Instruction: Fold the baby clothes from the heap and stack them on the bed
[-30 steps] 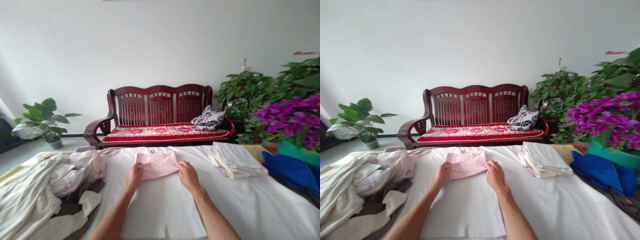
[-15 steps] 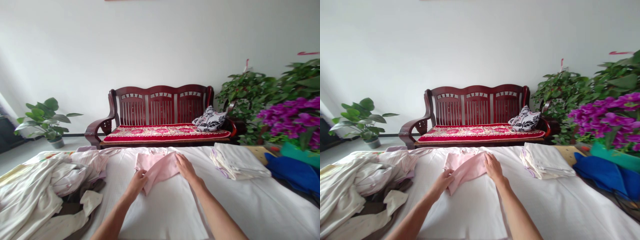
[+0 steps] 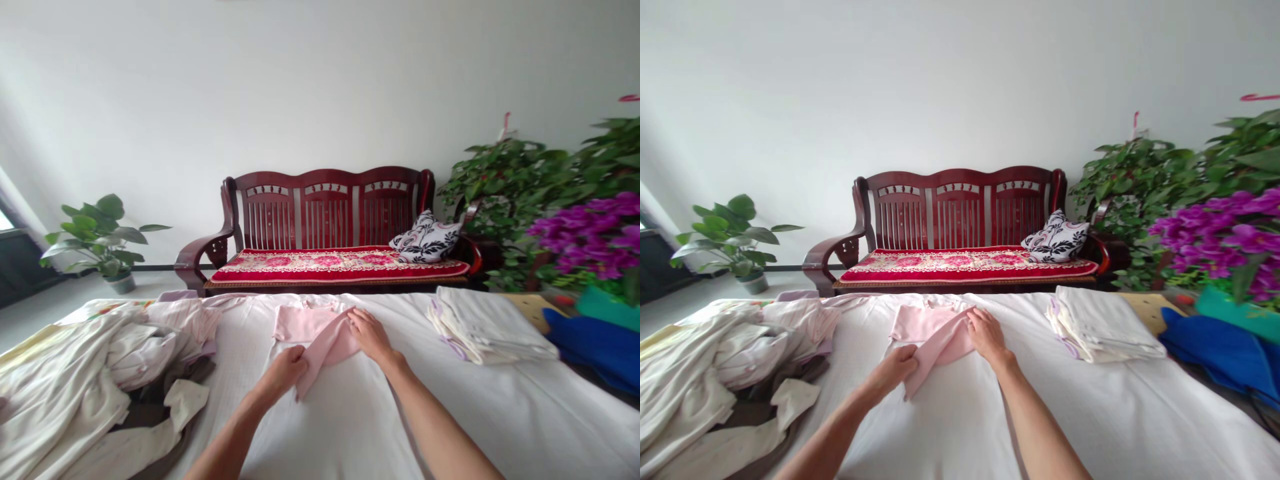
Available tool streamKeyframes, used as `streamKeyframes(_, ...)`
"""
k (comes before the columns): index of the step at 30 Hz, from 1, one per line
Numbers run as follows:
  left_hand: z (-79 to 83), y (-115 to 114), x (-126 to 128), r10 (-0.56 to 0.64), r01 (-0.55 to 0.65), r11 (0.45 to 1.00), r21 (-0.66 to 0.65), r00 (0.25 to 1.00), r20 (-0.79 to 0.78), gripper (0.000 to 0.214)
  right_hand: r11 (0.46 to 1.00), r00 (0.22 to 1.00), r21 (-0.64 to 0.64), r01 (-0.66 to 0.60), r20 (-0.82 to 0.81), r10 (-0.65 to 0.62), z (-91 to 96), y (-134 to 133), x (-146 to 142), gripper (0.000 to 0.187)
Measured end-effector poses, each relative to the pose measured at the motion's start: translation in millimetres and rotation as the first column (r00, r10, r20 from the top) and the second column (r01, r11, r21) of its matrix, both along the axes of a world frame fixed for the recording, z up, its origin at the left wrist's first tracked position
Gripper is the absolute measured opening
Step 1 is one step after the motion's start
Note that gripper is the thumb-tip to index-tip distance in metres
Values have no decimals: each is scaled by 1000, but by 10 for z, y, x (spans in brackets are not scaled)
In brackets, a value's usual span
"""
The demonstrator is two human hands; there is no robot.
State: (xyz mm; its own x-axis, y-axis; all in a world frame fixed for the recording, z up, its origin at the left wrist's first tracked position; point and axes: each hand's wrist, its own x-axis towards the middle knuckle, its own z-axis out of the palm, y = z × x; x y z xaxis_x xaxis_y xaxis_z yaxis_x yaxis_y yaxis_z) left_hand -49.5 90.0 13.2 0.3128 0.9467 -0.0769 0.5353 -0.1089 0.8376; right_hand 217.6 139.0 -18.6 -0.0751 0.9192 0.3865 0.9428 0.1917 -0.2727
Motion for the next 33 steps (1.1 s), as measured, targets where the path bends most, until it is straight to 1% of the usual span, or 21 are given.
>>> streamKeyframes(2,37,104,-6,103,-103,992,66,995,8,12,1000,1000,-10,14,0,-14,13,0,-6,40)
streamKeyframes(4,91,260,-31,189,-188,976,114,982,1,13,999,1000,-15,29,-1,-29,23,-6,-20,41)
streamKeyframes(8,199,601,-109,276,-256,947,191,958,-81,12,998,998,-9,68,3,-68,34,-31,-58,46)
streamKeyframes(10,231,708,-144,295,-261,942,212,944,-148,11,997,997,18,72,19,-73,47,-39,-71,49)
streamKeyframes(13,247,751,-180,285,-238,950,202,927,-246,10,999,999,20,40,26,-41,104,-22,-77,54)
streamKeyframes(17,236,688,-212,240,-193,965,176,921,-306,9,998,998,-31,57,40,-56,244,68,-96,50)
streamKeyframes(20,212,649,-239,218,-176,970,166,932,-290,14,996,996,-56,64,59,-60,319,154,-141,40)
streamKeyframes(23,175,648,-265,215,-177,969,169,946,-241,24,992,995,-89,85,55,-81,322,215,-182,23)
streamKeyframes(25,145,672,-273,223,-186,964,188,954,-199,30,987,992,-100,125,43,-121,302,238,-185,19)
streamKeyframes(28,104,755,-256,252,-215,951,223,956,-152,38,968,973,-97,232,11,-232,275,260,-157,26)
streamKeyframes(30,89,834,-226,282,-241,939,246,948,-146,43,950,954,-98,296,-8,-298,267,273,-137,28)
streamKeyframes(33,92,960,-166,331,-274,917,289,928,-170,48,937,941,-99,335,-19,-338,260,286,-138,25)
